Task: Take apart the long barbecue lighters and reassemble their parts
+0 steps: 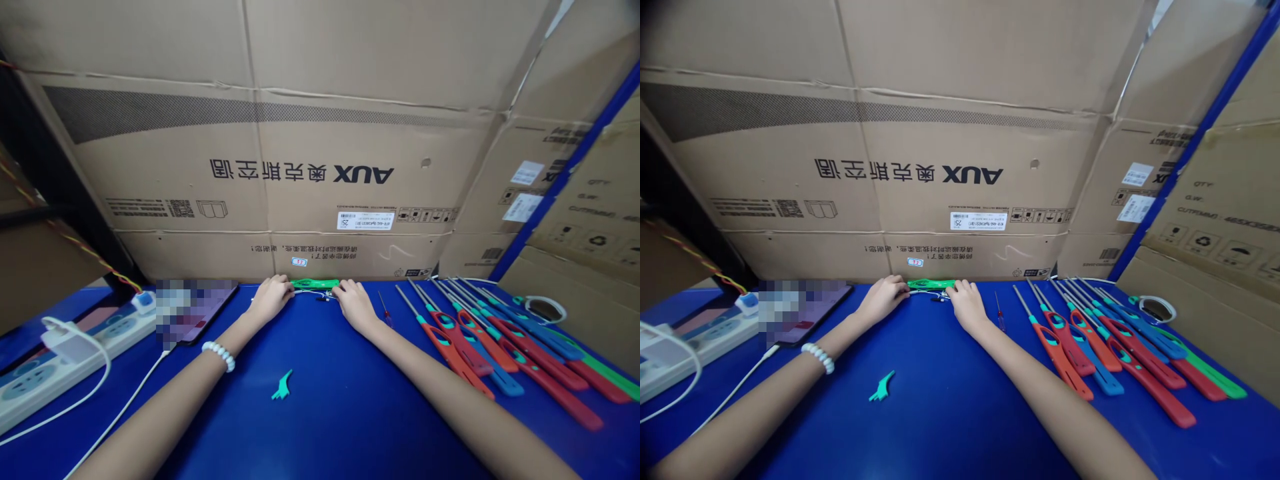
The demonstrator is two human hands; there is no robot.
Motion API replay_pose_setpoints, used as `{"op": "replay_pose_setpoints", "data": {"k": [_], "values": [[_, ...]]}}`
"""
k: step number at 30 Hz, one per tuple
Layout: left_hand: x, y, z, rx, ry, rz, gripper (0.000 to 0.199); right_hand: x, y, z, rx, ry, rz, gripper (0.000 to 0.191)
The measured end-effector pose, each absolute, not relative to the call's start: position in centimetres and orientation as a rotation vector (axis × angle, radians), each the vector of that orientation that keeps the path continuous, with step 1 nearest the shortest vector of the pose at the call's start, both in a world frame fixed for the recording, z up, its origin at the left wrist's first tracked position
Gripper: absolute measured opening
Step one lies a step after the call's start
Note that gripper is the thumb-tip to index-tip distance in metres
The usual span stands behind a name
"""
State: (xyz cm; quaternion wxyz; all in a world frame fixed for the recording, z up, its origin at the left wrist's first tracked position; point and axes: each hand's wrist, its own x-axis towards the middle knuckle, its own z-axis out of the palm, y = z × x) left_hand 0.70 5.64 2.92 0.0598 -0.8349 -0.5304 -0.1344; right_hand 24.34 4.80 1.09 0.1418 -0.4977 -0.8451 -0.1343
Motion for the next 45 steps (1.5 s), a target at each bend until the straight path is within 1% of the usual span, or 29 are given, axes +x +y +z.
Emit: {"op": "replay_pose_setpoints", "data": {"k": [6,10,12,15,16,18,20,24,26,28,30,33,35,39,43,45], "values": [[0.9,5.4,3.4,-2.507,-1.571,-0.395,0.007,24.2,4.5,1.1,-1.375,-2.42,-0.424,0.021],[1.0,3.5,4.9,-2.673,-1.498,-0.33,0.006,24.5,3.4,1.8,-1.318,-2.421,-0.39,0.019],[0.9,1.3,5.8,-2.816,-1.445,-0.255,0.014,25.1,2.5,2.3,-1.292,-2.417,-0.367,0.018],[0.7,-2.9,6.9,-3.084,-1.386,-0.083,0.042,26.9,1.0,3.2,-1.267,-2.39,-0.335,0.016],[0.6,-4.2,7.1,-3.166,-1.393,-0.017,0.047,27.7,0.5,3.5,-1.266,-2.372,-0.327,0.016],[0.4,-6.0,7.1,-3.238,-1.385,0.092,0.04,29.3,-0.5,4.0,-1.264,-2.333,-0.315,0.017],[0.2,-6.5,6.9,-3.236,-1.412,0.084,0.033,31.0,-1.1,4.6,-1.262,-2.297,-0.305,0.018],[0.4,-3.1,5.8,-3.039,-1.328,-0.083,0.036,34.2,-1.0,5.6,-1.293,-2.132,-0.284,0.019],[0.8,-0.5,5.1,-2.86,-1.255,-0.132,0.037,35.9,-0.4,6.1,-1.413,-2.03,-0.293,0.018],[1.4,1.8,4.5,-2.782,-1.263,-0.162,0.037,37.6,0.1,6.6,-1.644,-1.986,-0.324,0.021],[1.8,3.3,3.9,-2.699,-1.29,-0.19,0.033,39.1,0.5,7.0,-1.775,-1.985,-0.312,0.021],[2.1,4.0,3.5,-2.571,-1.34,-0.232,0.027,40.7,0.6,7.0,-1.918,-2.054,-0.227,0.015],[2.1,3.7,3.4,-2.505,-1.366,-0.255,0.026,40.8,0.5,6.7,-2.001,-2.122,-0.163,0.013],[2.2,1.7,3.2,-2.456,-1.374,-0.276,0.028,39.5,0.4,5.5,-2.132,-2.218,-0.131,0.016],[2.5,-1.6,2.7,-2.492,-1.323,-0.283,0.026,38.6,0.3,5.3,-2.225,-2.223,-0.153,0.007],[2.8,-3.5,2.5,-2.554,-1.266,-0.32,0.026,38.1,-0.1,5.9,-2.215,-2.213,-0.165,0.007]]}}
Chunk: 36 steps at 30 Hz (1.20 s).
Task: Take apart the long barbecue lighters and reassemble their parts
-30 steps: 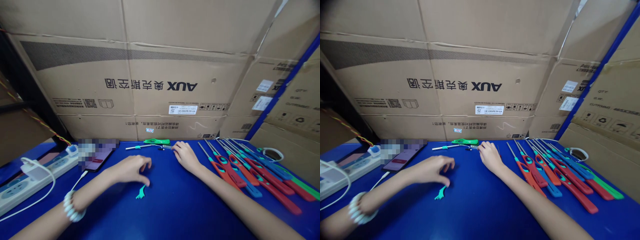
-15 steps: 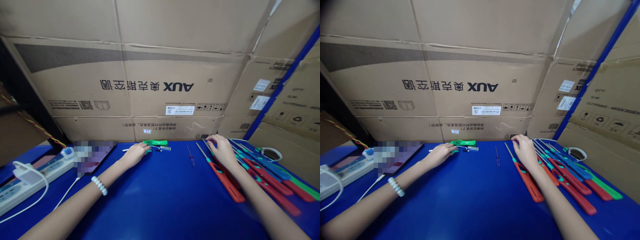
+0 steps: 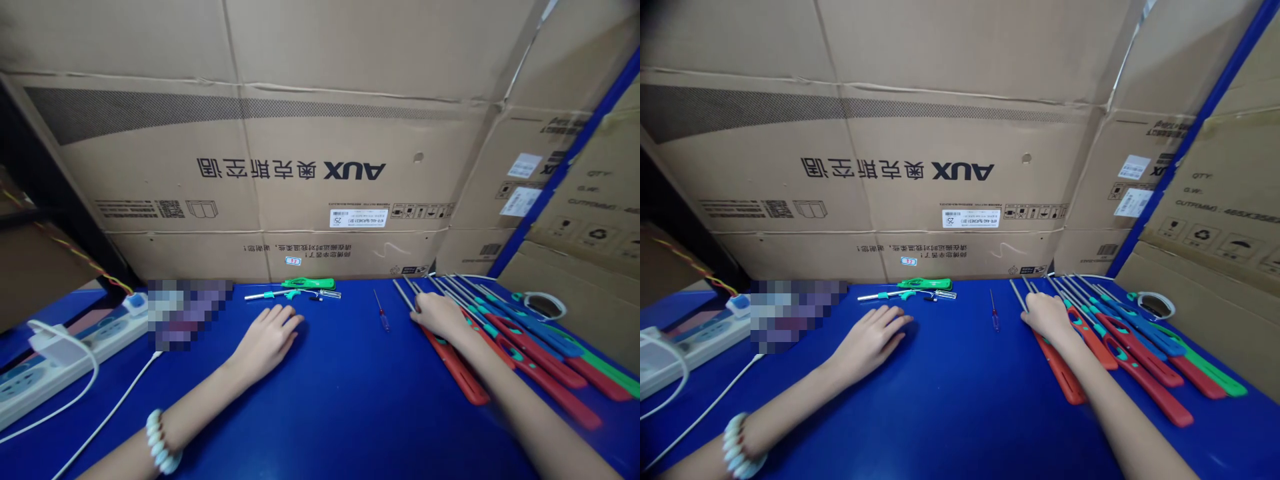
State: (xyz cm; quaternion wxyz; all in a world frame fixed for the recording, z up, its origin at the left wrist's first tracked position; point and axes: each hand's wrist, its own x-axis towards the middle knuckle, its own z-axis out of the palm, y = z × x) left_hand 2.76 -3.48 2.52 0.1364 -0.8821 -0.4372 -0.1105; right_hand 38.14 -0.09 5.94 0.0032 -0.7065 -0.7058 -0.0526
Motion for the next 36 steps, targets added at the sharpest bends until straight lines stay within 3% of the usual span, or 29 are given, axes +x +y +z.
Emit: {"op": "replay_pose_setpoints", "data": {"k": [6,9,12,16,22,27,29,32,36], "values": [[4.1,-8.0,2.6,-2.642,-1.128,-0.525,0.031,32.6,-3.2,7.4,-1.781,-2.42,-0.07,0.007],[4.9,-8.6,2.6,-2.599,-1.068,-0.606,0.034,28.4,-5.4,6.0,-1.351,-2.62,0.062,0.006],[5.0,-8.2,2.3,-2.639,-1.032,-0.558,0.025,25.4,-6.6,4.5,-1.114,-2.749,0.028,0.007],[3.9,-6.9,2.5,-2.745,-0.993,-0.414,0.024,24.6,-5.5,4.6,-1.164,-2.736,0.068,0.013],[0.7,-5.9,4.9,-2.841,-1.271,-0.219,0.015,29.5,-0.9,6.1,-1.771,-2.434,-0.125,0.02],[1.1,-6.4,4.9,-2.897,-1.324,-0.294,0.011,32.7,0.4,5.2,-2.0,-2.357,-0.195,0.046],[2.2,-6.6,4.2,-2.887,-1.319,-0.281,0.02,32.4,-0.1,5.1,-1.968,-2.368,-0.224,0.047],[3.7,-6.7,3.1,-2.795,-1.307,-0.241,0.009,30.6,-1.6,5.2,-1.766,-2.465,-0.225,0.046],[4.1,-6.6,1.9,-2.688,-1.285,-0.134,0.007,27.7,-4.1,4.5,-1.038,-2.75,0.109,0.057]]}}
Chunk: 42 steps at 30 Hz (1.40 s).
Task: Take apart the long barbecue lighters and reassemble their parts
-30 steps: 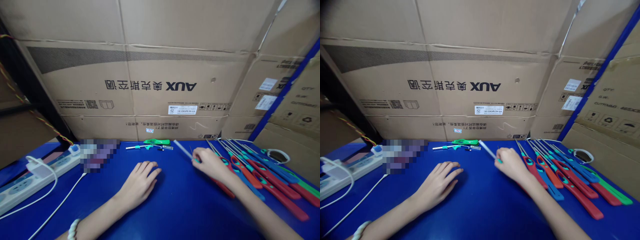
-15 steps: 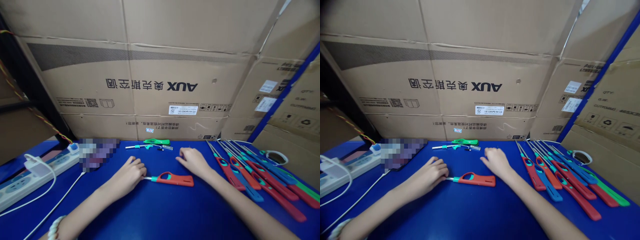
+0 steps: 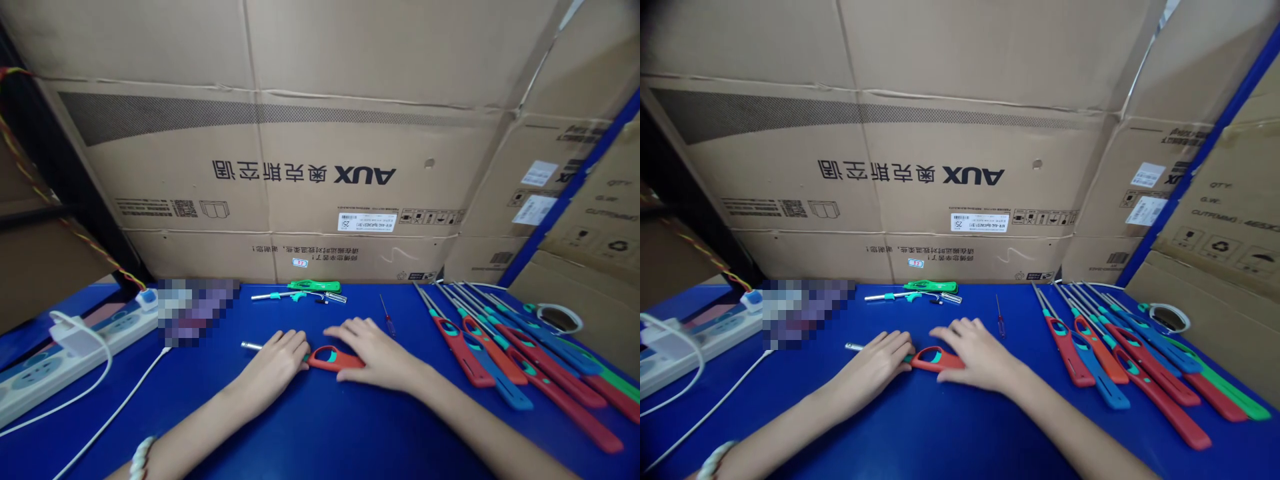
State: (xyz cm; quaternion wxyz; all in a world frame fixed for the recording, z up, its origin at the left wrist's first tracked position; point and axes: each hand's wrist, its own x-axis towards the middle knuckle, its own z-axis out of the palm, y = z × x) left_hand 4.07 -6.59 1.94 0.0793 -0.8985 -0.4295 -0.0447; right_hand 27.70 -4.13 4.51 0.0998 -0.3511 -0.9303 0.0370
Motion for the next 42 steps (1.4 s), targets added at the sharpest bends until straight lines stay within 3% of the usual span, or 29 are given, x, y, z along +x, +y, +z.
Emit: {"op": "replay_pose_setpoints", "data": {"k": [5,15,23,27,32,36,42], "values": [[3.7,-6.9,1.5,-2.644,-1.195,-0.199,0.016,26.3,-5.4,3.7,-1.012,-2.788,0.22,0.041],[2.7,-6.4,1.6,-2.571,-0.973,-0.159,0.023,29.0,-5.0,6.8,-0.97,-2.773,0.773,0.033],[-0.6,-4.9,3.7,-2.591,-1.263,-0.167,0.024,29.9,-3.2,5.9,-1.035,-2.705,0.493,0.042],[0.5,-5.8,4.0,-2.713,-1.211,-0.301,0.041,27.8,-4.2,3.8,-1.121,-2.664,0.34,0.049],[3.7,-7.7,3.6,-2.887,-1.062,-0.322,0.031,26.1,-5.1,3.8,-1.021,-2.618,0.282,0.042],[4.7,-8.4,3.4,-2.906,-0.994,-0.369,0.036,28.2,-3.4,5.2,-1.585,-2.468,-0.002,0.015],[4.7,-8.9,2.7,-3.033,-0.879,-0.272,0.054,32.6,-0.5,5.3,-1.993,-2.355,-0.083,0.036]]}}
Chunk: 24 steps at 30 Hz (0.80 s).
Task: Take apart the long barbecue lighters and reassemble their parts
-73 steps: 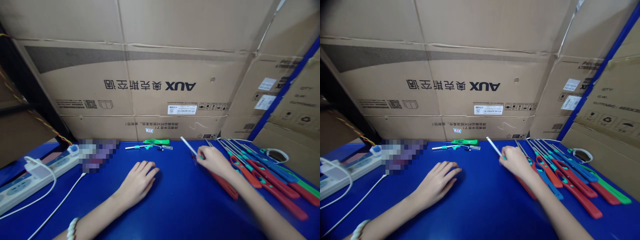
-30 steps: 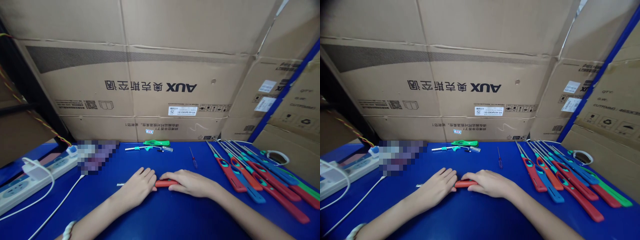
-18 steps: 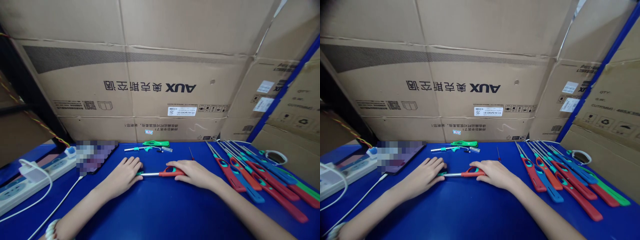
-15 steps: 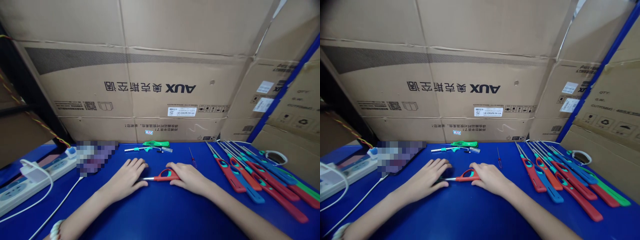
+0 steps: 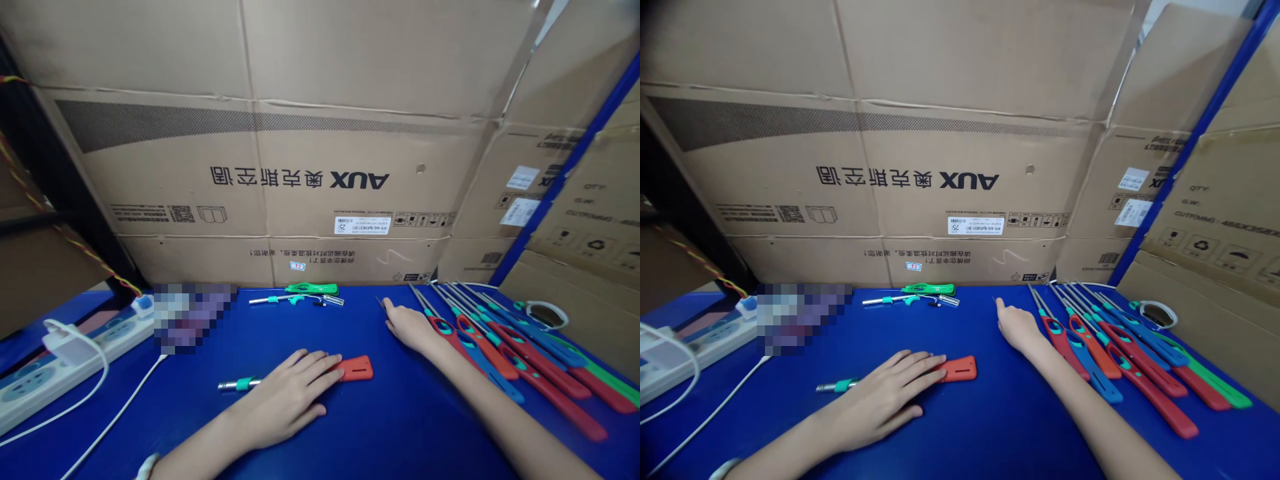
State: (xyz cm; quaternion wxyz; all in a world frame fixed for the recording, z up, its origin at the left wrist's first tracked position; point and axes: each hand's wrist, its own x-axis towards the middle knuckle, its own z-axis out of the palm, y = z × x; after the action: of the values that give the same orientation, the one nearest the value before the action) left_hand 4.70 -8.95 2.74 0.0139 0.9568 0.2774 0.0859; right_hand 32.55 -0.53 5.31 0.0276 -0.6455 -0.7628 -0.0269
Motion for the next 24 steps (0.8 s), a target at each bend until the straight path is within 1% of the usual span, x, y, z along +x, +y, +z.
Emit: {"op": "replay_pose_setpoints", "data": {"k": [2,5,8,10,11,13,18,21,24], "values": [[4.8,-9.0,2.6,2.977,0.851,0.245,0.056,33.2,-0.4,5.7,-2.015,-2.347,-0.091,0.036],[4.9,-9.0,2.8,2.972,0.838,0.294,0.05,33.7,-0.7,7.2,-1.966,-2.288,-0.147,0.027],[5.0,-9.0,3.4,2.968,0.837,0.392,0.03,33.7,-1.4,8.7,-1.758,-2.275,-0.109,0.014],[5.0,-8.9,3.6,2.966,0.858,0.428,0.015,33.2,-2.0,9.1,-1.477,-2.282,0.065,0.009],[5.0,-8.8,3.6,2.964,0.875,0.433,0.012,32.8,-2.4,9.1,-1.337,-2.269,0.181,0.007],[4.8,-8.7,3.6,2.952,0.914,0.425,0.011,31.7,-3.2,9.0,-1.149,-2.206,0.412,0.005],[4.4,-8.3,3.0,2.881,0.929,0.429,0.008,29.4,-4.6,8.7,-1.002,-2.006,0.748,0.007],[4.2,-8.1,3.0,2.859,0.91,0.472,0.008,29.3,-4.7,8.7,-0.956,-1.893,0.831,0.012],[4.2,-8.0,3.1,2.856,0.908,0.477,0.008,29.5,-4.7,8.5,-0.941,-1.832,0.785,0.012]]}}
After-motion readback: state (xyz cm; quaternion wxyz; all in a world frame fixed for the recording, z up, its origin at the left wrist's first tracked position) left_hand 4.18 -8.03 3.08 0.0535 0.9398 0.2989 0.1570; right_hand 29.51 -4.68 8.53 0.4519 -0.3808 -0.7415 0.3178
